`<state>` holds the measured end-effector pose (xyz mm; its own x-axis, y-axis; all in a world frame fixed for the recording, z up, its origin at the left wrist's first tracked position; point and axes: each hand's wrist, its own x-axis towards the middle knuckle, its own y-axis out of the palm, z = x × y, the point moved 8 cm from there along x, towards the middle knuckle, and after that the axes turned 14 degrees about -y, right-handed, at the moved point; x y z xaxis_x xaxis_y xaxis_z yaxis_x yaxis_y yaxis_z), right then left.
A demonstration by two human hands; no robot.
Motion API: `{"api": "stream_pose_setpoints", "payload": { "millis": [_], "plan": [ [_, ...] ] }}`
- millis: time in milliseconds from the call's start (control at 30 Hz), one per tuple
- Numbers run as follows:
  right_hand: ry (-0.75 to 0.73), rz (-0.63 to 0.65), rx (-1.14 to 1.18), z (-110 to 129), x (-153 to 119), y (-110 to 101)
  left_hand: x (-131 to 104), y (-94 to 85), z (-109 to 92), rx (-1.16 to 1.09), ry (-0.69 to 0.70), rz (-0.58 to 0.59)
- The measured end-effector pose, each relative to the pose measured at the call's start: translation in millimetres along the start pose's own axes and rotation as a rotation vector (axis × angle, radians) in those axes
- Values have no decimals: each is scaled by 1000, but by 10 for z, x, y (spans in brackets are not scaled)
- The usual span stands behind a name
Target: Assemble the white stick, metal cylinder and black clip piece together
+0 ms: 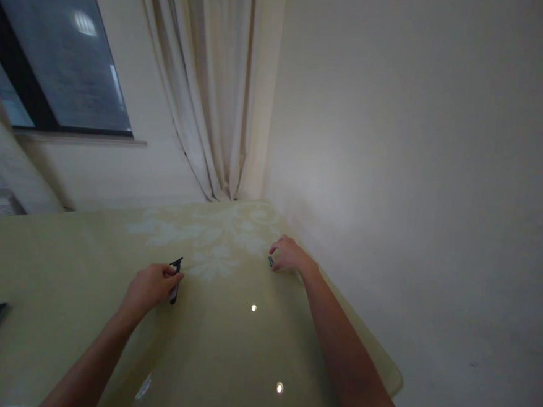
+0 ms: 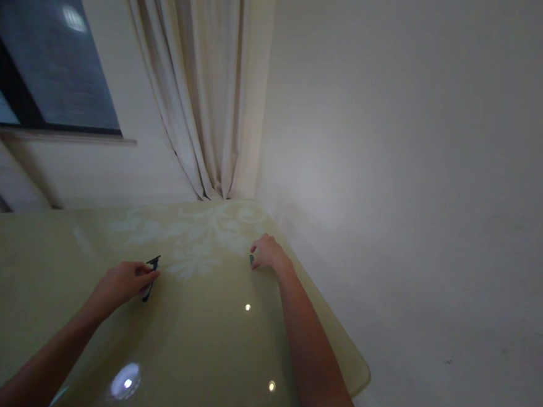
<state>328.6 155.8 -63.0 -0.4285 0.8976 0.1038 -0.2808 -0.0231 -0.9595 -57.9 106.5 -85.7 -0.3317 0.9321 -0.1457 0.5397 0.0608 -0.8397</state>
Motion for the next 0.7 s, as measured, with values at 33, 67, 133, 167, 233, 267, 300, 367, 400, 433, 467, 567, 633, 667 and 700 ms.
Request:
{"api": "stream_pose_setpoints", "payload": {
  "millis": [33,67,133,167,233,267,300,367,400,433,467,567,633,667,700],
  "plan": [
    [-4,0,-2,-1,9,22,3,13,7,8,-1,2],
    [-8,-2,-4,-1,17,39,7,25,14,15,-2,5],
    [-16,-7,-6,-4,26,59,19,47,31,27,-5,12],
    [-19,-10,-7,-5,31,65,26,57,39,31,-6,15],
    [-21,-14,-6,-10,41,74,40,73,50,39,-7,19],
    [-19,-17,-4,-13,46,77,46,80,53,44,-8,20],
    [-17,-20,-2,-15,52,79,51,87,54,49,-9,22],
    [-12,-24,2,-18,60,81,56,100,55,59,-14,26],
    [-11,-26,2,-17,61,81,56,107,54,63,-17,28],
    [-11,-27,2,-14,61,79,55,114,52,67,-19,29],
    [-13,-27,1,-11,58,76,53,120,51,70,-20,29],
    [-23,-26,0,7,45,58,48,131,56,81,-26,23],
    [-38,-28,1,44,42,36,44,126,57,82,-23,22],
    [-51,-33,4,82,45,21,39,117,53,84,-20,25],
    [-69,-39,9,138,51,3,31,100,44,89,-20,26]
  ]
}}
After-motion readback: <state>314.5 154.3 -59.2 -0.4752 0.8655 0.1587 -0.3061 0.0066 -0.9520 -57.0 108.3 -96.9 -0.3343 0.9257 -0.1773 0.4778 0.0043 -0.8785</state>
